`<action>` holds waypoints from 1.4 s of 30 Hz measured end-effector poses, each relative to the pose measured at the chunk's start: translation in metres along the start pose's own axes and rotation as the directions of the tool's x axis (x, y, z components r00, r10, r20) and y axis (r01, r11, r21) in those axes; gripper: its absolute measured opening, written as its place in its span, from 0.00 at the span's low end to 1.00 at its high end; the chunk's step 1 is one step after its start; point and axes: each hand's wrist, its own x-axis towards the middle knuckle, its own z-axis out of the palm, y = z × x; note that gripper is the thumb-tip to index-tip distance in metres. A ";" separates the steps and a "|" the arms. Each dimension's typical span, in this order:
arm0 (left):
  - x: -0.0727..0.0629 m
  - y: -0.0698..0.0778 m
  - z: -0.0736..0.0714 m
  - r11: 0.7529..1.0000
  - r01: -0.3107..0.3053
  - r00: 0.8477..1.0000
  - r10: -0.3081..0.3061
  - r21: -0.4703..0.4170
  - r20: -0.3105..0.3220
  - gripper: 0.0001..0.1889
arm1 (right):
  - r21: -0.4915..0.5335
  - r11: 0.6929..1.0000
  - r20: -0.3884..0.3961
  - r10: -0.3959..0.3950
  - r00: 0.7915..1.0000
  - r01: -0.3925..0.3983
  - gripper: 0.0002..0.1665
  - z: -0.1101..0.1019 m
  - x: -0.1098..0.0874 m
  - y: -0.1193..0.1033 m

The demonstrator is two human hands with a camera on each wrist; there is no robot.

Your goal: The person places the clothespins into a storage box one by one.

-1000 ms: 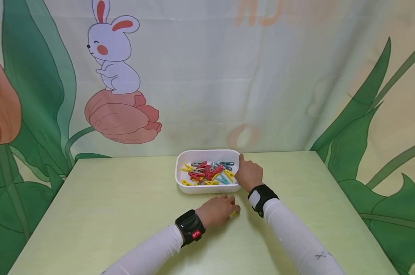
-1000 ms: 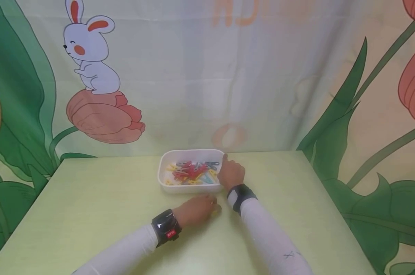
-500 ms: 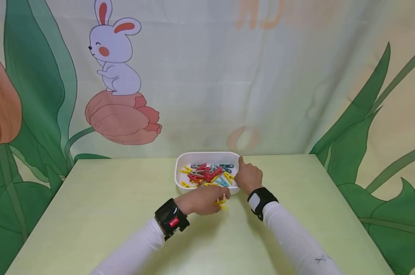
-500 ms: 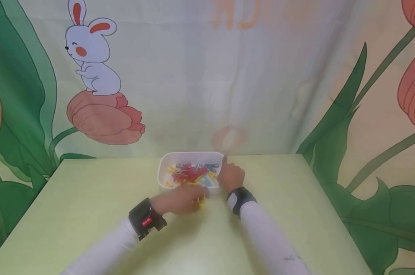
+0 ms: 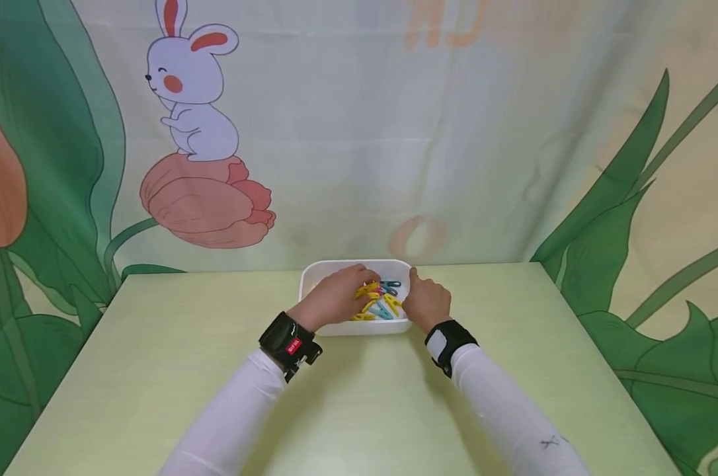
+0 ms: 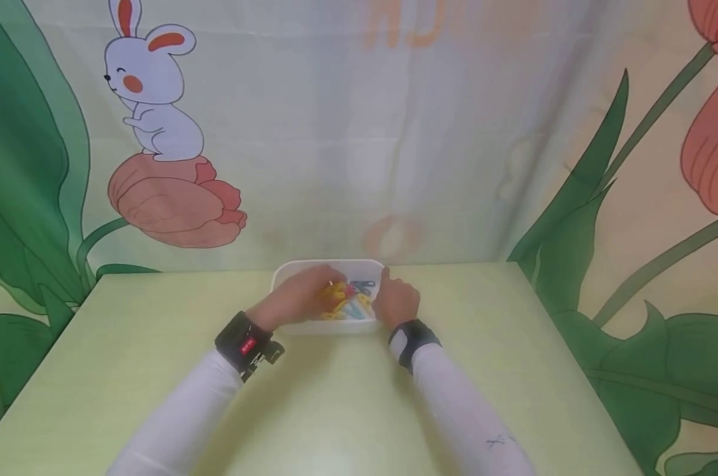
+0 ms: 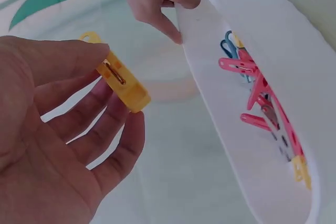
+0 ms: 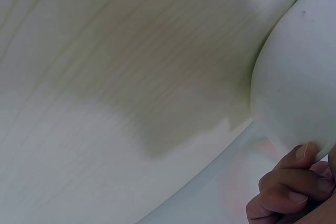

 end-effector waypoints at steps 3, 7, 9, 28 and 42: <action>0.008 -0.006 0.001 1.000 0.019 1.000 -0.019 -0.009 -0.015 0.22 | -0.003 1.000 0.001 -0.001 1.000 0.001 0.43 -0.003 -0.001 0.000; 0.017 -0.014 0.007 0.997 0.069 0.997 -0.070 -0.017 -0.034 0.22 | 0.016 1.000 -0.005 -0.005 1.000 0.005 0.43 -0.001 0.000 0.002; 0.021 -0.018 0.011 0.995 0.096 0.995 -0.097 -0.016 -0.039 0.21 | 0.018 1.000 -0.009 -0.003 1.000 0.004 0.43 0.002 0.000 0.003; 0.033 -0.043 0.038 0.986 0.168 0.985 -0.167 0.016 -0.041 0.25 | 0.027 1.000 -0.019 -0.009 1.000 0.009 0.43 0.004 -0.001 0.000; 0.029 -0.054 0.041 0.986 0.152 0.988 -0.152 0.063 -0.012 0.50 | 0.015 1.000 -0.018 0.001 1.000 -0.001 0.43 0.003 0.002 0.000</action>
